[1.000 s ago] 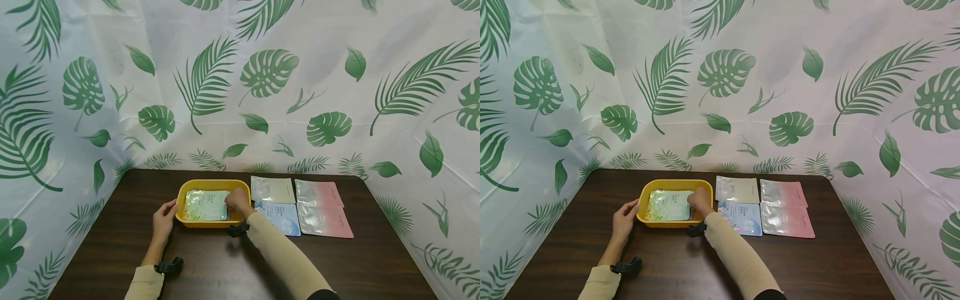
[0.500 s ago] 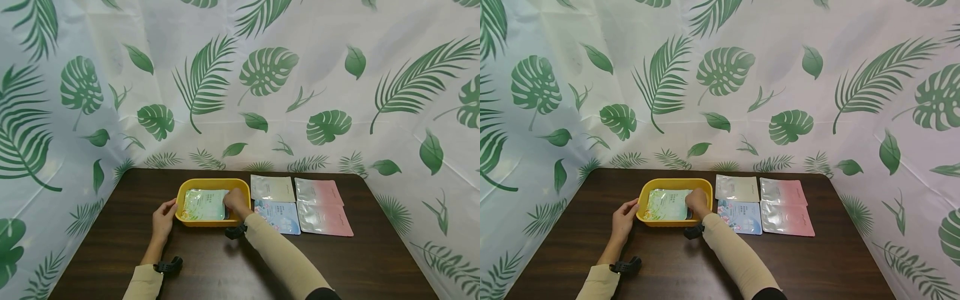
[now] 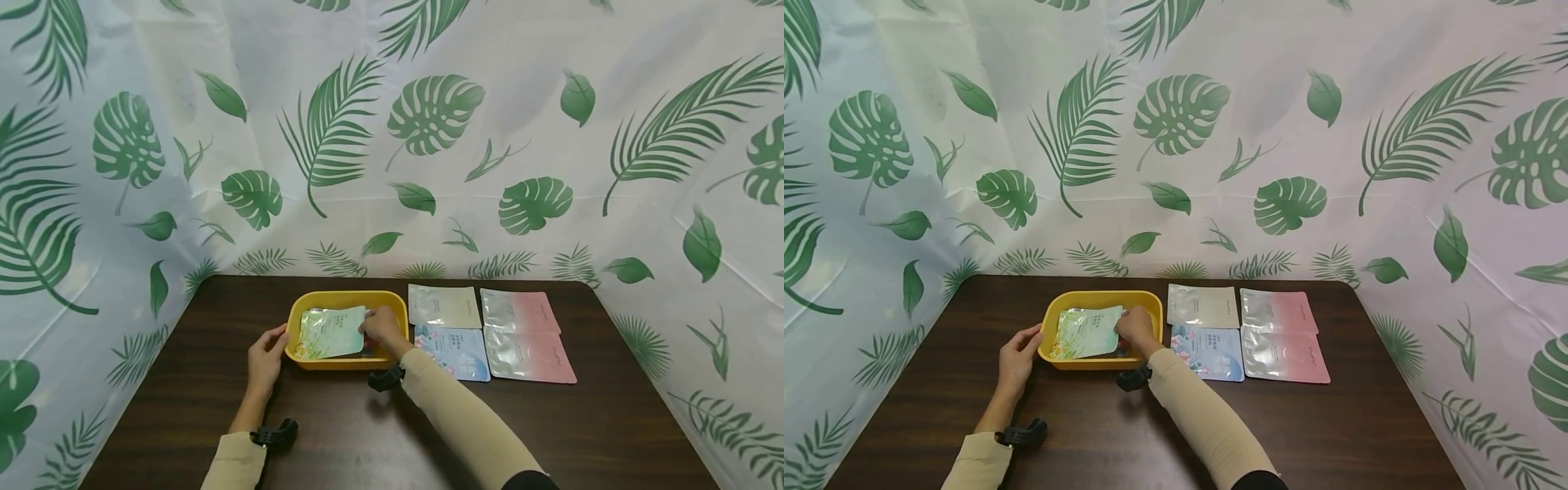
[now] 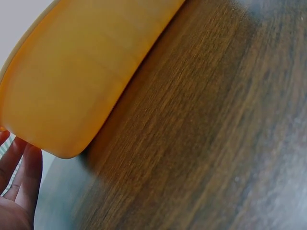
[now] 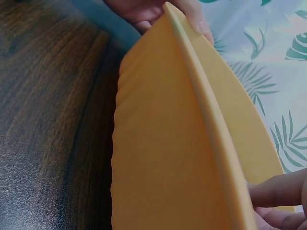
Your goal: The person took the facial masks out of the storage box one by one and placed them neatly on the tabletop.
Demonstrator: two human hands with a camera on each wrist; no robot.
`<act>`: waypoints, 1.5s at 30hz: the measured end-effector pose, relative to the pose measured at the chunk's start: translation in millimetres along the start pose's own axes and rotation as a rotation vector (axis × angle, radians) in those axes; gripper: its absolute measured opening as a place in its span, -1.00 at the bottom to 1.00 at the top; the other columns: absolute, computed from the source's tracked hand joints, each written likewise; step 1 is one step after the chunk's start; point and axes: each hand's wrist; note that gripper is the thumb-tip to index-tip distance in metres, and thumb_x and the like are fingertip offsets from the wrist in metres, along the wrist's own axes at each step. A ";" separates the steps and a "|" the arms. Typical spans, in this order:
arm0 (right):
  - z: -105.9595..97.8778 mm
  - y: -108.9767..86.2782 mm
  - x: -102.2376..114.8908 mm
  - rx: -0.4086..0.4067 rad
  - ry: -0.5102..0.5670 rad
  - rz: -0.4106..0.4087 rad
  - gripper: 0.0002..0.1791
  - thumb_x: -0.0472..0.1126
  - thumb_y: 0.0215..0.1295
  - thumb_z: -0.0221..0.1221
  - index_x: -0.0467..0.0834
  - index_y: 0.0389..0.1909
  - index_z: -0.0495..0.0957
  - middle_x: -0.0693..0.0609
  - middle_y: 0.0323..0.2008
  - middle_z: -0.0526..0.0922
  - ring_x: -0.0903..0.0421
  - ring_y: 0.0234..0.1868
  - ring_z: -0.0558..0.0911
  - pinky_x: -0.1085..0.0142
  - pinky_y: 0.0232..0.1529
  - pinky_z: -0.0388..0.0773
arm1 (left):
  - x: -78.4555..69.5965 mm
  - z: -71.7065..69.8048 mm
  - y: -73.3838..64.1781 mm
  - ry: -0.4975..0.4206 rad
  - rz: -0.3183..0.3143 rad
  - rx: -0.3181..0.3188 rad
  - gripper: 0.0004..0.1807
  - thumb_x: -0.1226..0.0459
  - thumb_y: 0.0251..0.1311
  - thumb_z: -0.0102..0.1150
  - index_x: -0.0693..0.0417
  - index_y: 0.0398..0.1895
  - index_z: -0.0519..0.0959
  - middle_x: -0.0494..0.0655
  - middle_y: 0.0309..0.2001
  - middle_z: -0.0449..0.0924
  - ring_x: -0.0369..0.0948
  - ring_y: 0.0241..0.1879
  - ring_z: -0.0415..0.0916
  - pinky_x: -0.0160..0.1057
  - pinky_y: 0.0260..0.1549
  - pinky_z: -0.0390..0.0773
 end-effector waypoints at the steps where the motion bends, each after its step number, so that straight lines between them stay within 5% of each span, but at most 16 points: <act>1: 0.2 -0.3 0.2 0.003 0.013 0.003 -0.79 -0.46 0.16 0.23 -0.39 -0.16 0.59 -0.24 -0.18 0.66 0.09 -0.57 0.63 0.38 -0.64 0.57 | -0.2 0.0 0.1 -0.003 -0.004 0.003 -0.60 0.17 0.38 0.11 0.23 0.16 0.53 0.18 0.23 0.51 -0.62 -0.14 0.42 -0.67 -0.19 0.43; 11: 1.4 -3.7 4.3 0.006 0.051 -0.003 -0.72 -0.47 0.17 0.23 -0.43 -0.07 0.57 -0.26 -0.29 0.70 0.09 -0.71 0.54 0.28 -0.56 0.63 | -1.2 0.1 2.1 0.025 -0.036 0.009 -0.60 0.16 0.39 0.09 0.19 0.18 0.52 0.11 0.26 0.50 -0.58 -0.08 0.39 -0.70 -0.18 0.39; 19: 2.7 -6.0 4.0 -0.015 0.050 -0.031 -0.68 -0.47 0.17 0.22 -0.42 -0.03 0.58 -0.31 -0.13 0.68 0.09 -0.66 0.59 0.30 -0.58 0.62 | 0.5 0.0 0.6 0.024 -0.041 0.006 -0.61 0.17 0.39 0.09 0.18 0.18 0.53 0.11 0.25 0.51 -0.59 -0.10 0.39 -0.69 -0.18 0.40; 29: -11.0 -6.5 9.0 0.028 0.138 -0.053 -0.70 -0.44 0.23 0.19 -0.44 -0.02 0.56 -0.32 -0.18 0.68 0.20 -0.65 0.56 0.43 -0.62 0.56 | 0.9 -0.6 -0.4 0.014 -0.018 0.002 -0.61 0.16 0.39 0.09 0.18 0.17 0.54 0.13 0.24 0.52 -0.60 -0.13 0.41 -0.67 -0.19 0.42; 45: -36.1 -17.4 10.4 -0.029 0.180 -0.087 -0.72 -0.43 0.21 0.22 -0.42 -0.06 0.59 -0.27 -0.23 0.71 0.17 -0.59 0.61 0.37 -0.54 0.62 | 0.2 -0.6 -0.8 0.012 -0.015 0.003 -0.61 0.17 0.38 0.10 0.21 0.15 0.54 0.15 0.22 0.52 -0.60 -0.16 0.42 -0.66 -0.20 0.44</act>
Point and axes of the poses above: each hand's wrist, its own y-axis towards the middle knuckle, its own z-axis out of the palm, x = y × z
